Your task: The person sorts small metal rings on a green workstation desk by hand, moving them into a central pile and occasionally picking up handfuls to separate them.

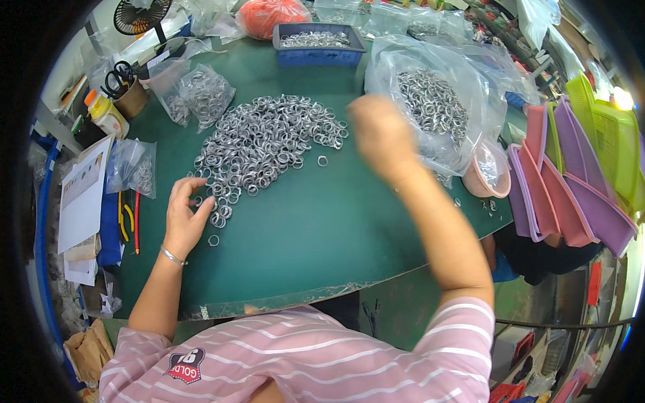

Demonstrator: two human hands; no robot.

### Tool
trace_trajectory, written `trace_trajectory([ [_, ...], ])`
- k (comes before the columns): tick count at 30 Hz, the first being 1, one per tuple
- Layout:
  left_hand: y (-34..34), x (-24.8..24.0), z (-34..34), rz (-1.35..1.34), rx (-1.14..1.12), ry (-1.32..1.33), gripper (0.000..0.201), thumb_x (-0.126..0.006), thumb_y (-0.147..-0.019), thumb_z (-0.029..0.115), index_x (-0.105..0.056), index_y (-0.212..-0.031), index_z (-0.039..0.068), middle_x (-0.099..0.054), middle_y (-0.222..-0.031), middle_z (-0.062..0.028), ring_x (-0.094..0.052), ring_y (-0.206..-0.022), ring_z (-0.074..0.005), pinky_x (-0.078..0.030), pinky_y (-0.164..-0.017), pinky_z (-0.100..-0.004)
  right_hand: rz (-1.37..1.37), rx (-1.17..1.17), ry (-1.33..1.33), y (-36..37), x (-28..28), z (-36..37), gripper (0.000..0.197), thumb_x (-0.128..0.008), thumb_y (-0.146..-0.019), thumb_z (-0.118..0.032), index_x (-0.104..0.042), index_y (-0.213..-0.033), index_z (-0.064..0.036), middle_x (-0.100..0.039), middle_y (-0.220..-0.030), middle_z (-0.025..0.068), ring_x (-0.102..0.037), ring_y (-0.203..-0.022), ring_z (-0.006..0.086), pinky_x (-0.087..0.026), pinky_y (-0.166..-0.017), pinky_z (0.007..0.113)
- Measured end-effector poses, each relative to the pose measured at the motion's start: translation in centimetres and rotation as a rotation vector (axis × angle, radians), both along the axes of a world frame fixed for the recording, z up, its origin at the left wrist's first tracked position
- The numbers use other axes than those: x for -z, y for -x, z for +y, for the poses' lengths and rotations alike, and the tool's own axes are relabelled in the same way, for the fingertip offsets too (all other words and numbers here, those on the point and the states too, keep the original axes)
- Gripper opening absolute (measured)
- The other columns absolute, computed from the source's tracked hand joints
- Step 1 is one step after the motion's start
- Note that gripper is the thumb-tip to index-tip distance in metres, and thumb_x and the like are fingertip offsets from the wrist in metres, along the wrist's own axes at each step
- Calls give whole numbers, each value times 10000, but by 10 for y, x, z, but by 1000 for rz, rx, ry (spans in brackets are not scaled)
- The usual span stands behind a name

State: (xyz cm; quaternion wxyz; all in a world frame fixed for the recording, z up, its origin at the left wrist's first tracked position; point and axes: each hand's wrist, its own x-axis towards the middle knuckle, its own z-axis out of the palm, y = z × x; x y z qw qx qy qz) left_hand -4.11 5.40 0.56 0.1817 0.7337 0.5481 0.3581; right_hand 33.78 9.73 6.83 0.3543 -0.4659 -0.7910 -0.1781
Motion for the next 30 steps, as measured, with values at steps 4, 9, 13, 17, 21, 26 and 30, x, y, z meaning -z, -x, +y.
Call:
trace_trajectory([
  [4,2,14,-12,155,138,-31,492,-802,-749,162,-618,-1192,54,-549,-1250,-159,-518,-1163,-362,-412,-1009,-440,-29,-518,329,112,47,-23,337,-712,-778,-80,-661,-1110,-80,-643,-1210,131,-610,-1131,339,-496,-965,425],
  [9,-14,25,-17,180,131,-74,501,-820,-722,135,-626,-1178,65,-539,-1273,-149,-521,-1167,-350,-419,-993,-443,-79,-492,340,156,87,-31,485,-692,-861,-266,-579,-1284,-57,-543,-1392,94,-462,-1334,292,-359,-1103,476],
  [13,-21,15,-23,165,255,4,450,-801,-732,128,-638,-1145,53,-556,-1272,-145,-522,-1186,-345,-401,-1020,-430,-140,-512,506,131,74,-41,417,-719,-834,-230,-633,-1203,-55,-606,-1287,77,-504,-1270,288,-408,-1046,463],
  [17,-33,20,-27,118,369,-6,460,-803,-757,173,-635,-1171,64,-548,-1310,-141,-511,-1219,-343,-398,-1024,-442,57,-598,614,89,52,-49,314,-724,-810,-142,-678,-1114,-76,-652,-1168,101,-604,-1109,309,-499,-934,419],
  [21,-31,22,-26,53,373,-43,401,-787,-739,86,-641,-1111,49,-583,-1269,-147,-534,-1198,-356,-420,-1019,-434,196,-310,272,37,-6,-11,136,-692,-824,-61,-683,-954,-19,-679,-960,149,-635,-914,354,-519,-809,442],
  [26,-51,27,-19,-26,529,-111,215,-729,-763,-13,-656,-959,36,-627,-1178,-146,-585,-1115,-350,-456,-957,-429,119,-329,498,50,-4,-19,226,-680,-855,-82,-680,-1074,-25,-682,-1059,147,-647,-1000,352,-524,-864,411],
  [30,-61,29,-19,22,572,-159,170,-740,-766,15,-664,-912,57,-636,-1090,-96,-596,-1046,-304,-450,-925,-405,-228,-487,634,95,59,-50,445,-675,-890,-211,-586,-1294,-47,-530,-1423,126,-475,-1330,317,-384,-1092,477],
])
